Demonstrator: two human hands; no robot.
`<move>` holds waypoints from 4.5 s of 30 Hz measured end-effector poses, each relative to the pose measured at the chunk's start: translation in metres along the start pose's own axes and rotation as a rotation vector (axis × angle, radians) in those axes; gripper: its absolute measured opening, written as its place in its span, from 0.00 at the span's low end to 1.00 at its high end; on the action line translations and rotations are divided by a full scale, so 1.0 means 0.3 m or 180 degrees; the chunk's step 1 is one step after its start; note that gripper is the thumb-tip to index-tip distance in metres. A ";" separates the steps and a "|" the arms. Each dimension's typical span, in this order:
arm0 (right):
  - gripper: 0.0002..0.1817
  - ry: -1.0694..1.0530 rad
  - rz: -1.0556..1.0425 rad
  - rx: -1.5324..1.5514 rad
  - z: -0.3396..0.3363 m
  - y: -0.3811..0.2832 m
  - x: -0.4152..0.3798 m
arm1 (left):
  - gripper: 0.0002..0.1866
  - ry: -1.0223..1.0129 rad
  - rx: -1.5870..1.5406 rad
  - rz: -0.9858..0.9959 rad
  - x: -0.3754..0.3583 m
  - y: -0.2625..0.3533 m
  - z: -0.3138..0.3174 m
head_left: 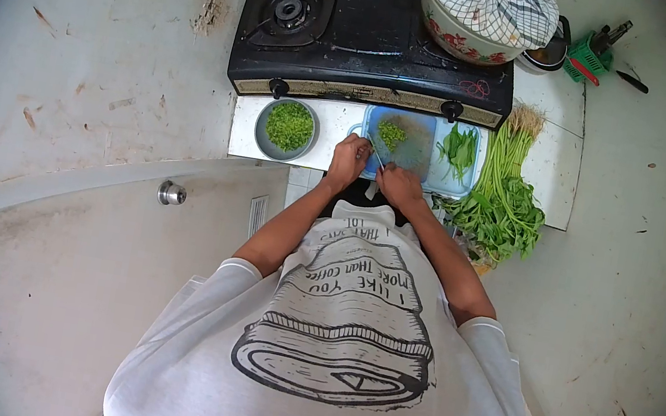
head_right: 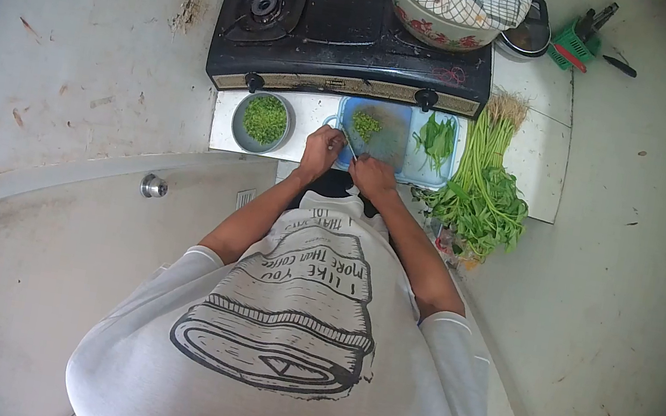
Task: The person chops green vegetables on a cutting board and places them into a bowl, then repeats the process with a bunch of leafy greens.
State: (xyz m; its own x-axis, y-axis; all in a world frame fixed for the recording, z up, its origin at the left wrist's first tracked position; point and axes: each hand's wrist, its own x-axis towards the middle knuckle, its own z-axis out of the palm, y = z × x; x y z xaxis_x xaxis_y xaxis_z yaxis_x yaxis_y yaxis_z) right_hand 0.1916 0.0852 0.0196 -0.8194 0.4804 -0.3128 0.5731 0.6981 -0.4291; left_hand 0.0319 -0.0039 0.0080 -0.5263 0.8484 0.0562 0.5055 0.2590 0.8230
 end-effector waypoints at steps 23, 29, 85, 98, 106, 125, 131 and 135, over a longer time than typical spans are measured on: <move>0.24 0.0218 0.0024 -0.0063 0.006 -0.002 0.022 | 0.07 -0.0147 0.0138 0.0065 -0.004 -0.018 -0.010; 0.24 0.0094 0.0021 0.0015 0.005 -0.001 0.016 | 0.07 -0.0167 0.0209 0.0104 -0.001 0.005 -0.018; 0.24 -0.0145 -0.0063 -0.0008 0.047 0.001 0.045 | 0.05 0.0181 0.0007 -0.0206 -0.013 -0.001 0.006; 0.25 0.0074 -0.0140 0.0075 0.033 0.005 0.051 | 0.05 0.0186 0.0124 -0.0255 -0.015 0.019 -0.002; 0.25 0.0116 -0.0082 0.0059 0.008 -0.011 0.020 | 0.03 0.0126 0.0138 -0.0232 -0.011 0.015 -0.003; 0.24 -0.0186 0.0051 -0.0002 0.059 -0.011 0.061 | 0.04 0.0243 0.0051 -0.0308 -0.014 -0.037 0.018; 0.16 -0.0484 -0.0102 -0.0142 0.011 -0.012 0.024 | 0.04 0.0197 0.0142 -0.0226 -0.017 0.008 -0.003; 0.21 -0.0088 -0.0122 -0.0024 0.059 0.013 0.033 | 0.04 0.0160 0.0147 -0.0274 -0.012 -0.002 -0.001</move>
State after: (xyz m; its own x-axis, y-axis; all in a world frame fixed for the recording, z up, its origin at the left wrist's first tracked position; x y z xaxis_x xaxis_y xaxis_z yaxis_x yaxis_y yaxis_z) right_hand 0.1859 0.0835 -0.0001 -0.8401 0.4383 -0.3196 0.5410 0.7199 -0.4348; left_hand 0.0332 -0.0072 0.0076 -0.6022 0.7982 0.0157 0.4873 0.3519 0.7992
